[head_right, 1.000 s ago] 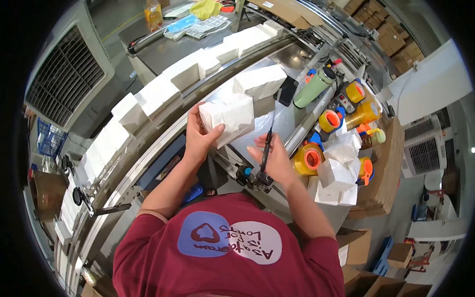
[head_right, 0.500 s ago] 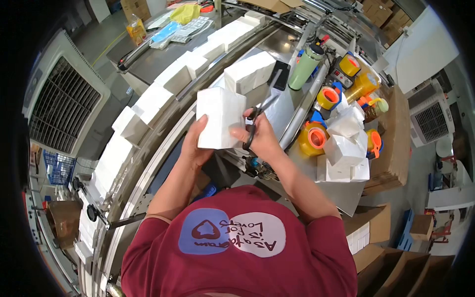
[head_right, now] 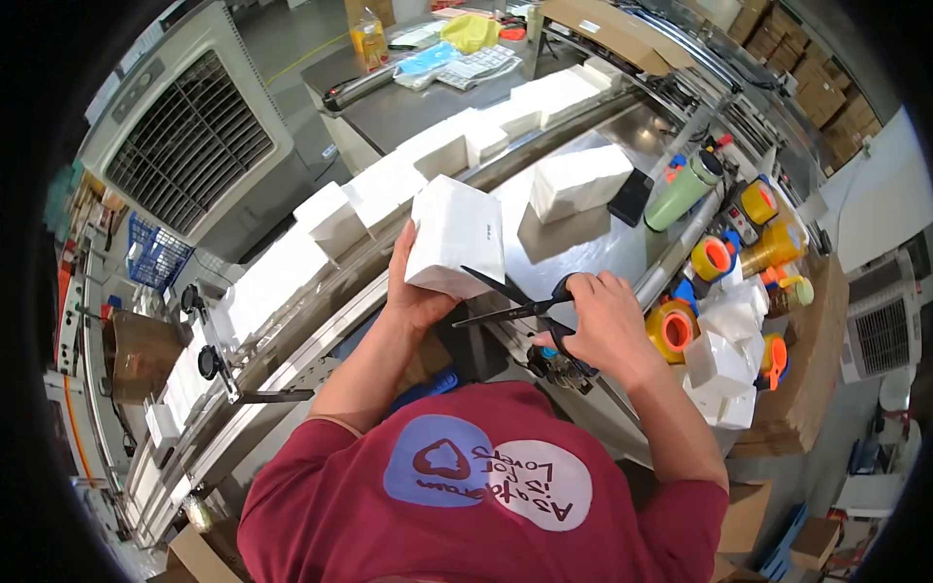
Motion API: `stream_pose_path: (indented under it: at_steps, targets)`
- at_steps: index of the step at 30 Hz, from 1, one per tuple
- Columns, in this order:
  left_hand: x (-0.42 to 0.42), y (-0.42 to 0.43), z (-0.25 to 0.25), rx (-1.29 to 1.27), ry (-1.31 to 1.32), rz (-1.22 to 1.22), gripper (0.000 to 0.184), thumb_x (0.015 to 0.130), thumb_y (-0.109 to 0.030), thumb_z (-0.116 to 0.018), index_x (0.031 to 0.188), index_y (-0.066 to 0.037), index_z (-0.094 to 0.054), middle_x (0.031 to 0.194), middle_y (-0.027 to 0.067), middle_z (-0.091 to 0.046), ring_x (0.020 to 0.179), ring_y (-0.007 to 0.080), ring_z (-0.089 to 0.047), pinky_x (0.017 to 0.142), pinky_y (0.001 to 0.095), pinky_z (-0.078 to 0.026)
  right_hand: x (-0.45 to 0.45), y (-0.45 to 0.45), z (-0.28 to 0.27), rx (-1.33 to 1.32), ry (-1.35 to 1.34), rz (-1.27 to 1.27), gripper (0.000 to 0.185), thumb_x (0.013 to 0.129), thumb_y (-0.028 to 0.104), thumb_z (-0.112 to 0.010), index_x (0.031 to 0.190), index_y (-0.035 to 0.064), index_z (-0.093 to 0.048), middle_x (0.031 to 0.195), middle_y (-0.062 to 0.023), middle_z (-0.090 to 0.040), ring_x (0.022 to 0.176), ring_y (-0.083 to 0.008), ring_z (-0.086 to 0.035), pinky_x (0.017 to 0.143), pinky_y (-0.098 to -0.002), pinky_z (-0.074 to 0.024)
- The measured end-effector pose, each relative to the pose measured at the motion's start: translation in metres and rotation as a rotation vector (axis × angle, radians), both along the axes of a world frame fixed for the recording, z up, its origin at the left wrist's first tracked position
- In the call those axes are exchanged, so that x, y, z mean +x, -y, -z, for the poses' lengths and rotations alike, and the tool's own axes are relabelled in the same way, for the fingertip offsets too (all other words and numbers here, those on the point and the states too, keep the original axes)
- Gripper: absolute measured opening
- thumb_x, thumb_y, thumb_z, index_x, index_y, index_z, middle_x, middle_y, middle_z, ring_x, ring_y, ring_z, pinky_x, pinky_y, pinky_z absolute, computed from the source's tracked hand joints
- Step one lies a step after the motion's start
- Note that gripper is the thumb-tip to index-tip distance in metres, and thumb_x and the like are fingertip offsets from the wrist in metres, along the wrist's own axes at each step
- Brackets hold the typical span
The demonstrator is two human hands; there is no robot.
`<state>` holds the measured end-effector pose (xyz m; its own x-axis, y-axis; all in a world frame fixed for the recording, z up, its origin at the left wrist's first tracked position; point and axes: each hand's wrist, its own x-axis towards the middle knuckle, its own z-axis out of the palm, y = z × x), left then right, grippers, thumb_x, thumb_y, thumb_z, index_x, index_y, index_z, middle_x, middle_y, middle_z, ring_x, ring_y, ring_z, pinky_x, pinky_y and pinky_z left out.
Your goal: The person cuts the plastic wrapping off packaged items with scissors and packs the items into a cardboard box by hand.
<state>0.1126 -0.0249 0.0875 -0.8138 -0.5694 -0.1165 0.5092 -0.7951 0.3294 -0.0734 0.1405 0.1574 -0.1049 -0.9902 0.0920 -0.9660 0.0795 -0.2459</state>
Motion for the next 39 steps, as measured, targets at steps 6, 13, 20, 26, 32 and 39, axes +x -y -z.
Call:
stream_pose_path:
  at_steps: [6,13,20,26,32,39]
  targets:
    - [-0.002,-0.002,-0.011,-0.008,-0.031,0.046,0.072,0.085,-0.060,-0.043,0.139,-0.014,-0.036,0.136,0.0132,-0.045,0.124,0.0349,-0.044,0.104,0.0570,-0.030,0.001,0.014,-0.004,-0.150,-0.119,-0.026,0.056,0.058,0.044,-0.080,0.087,0.0044,-0.055,0.084,-0.0100,-0.058,0.085,-0.0289,-0.053,0.077,-0.0383,-0.0401]
    - [-0.006,-0.001,-0.005,0.078,0.003,0.101,0.066,0.088,-0.060,-0.040,0.137,-0.017,-0.041,0.134,0.0111,-0.048,0.121,0.0341,-0.047,0.100,0.0579,-0.035,-0.012,0.023,-0.005,-0.270,-0.234,-0.152,0.051,0.054,0.034,-0.083,0.085,0.0066,-0.053,0.082,-0.0067,-0.053,0.081,-0.0267,-0.050,0.072,-0.0360,-0.0380]
    - [-0.013,-0.002,-0.002,0.068,0.009,0.140,0.061,0.089,-0.056,-0.040,0.135,-0.017,-0.044,0.130,0.0100,-0.052,0.117,0.0332,-0.051,0.097,0.0551,-0.038,-0.021,0.026,-0.004,-0.354,-0.221,-0.241,0.056,0.052,0.041,-0.083,0.082,0.0053,-0.052,0.077,-0.0073,-0.052,0.078,-0.0274,-0.049,0.069,-0.0357,-0.0379]
    - [-0.013,-0.004,0.002,0.011,0.053,0.121,0.062,0.089,-0.052,-0.044,0.135,-0.011,-0.042,0.129,0.0124,-0.051,0.117,0.0318,-0.050,0.100,0.0517,-0.036,-0.035,0.023,0.008,-0.290,-0.142,-0.303,0.051,0.052,0.045,-0.083,0.075,0.0087,-0.057,0.062,-0.0024,-0.052,0.063,-0.0252,-0.051,0.063,-0.0358,-0.0390]
    - [-0.013,0.000,0.011,-0.097,0.110,0.015,0.061,0.088,-0.048,-0.050,0.133,-0.007,-0.043,0.126,0.0135,-0.053,0.114,0.0303,-0.052,0.098,0.0501,-0.038,-0.033,0.012,0.014,-0.060,0.009,-0.288,0.048,0.053,0.049,-0.082,0.061,0.0081,-0.058,0.049,-0.0030,-0.053,0.050,-0.0292,-0.054,0.051,-0.0385,-0.0410]
    - [-0.015,0.003,0.017,-0.091,0.112,-0.014,0.053,0.091,-0.041,-0.047,0.131,-0.006,-0.045,0.121,0.0115,-0.058,0.108,0.0272,-0.057,0.096,0.0440,-0.043,-0.037,0.013,0.015,-0.016,0.003,-0.313,0.053,0.060,0.055,-0.077,0.063,0.0049,-0.061,0.047,-0.0081,-0.054,0.048,-0.0320,-0.056,0.047,-0.0385,-0.0430]
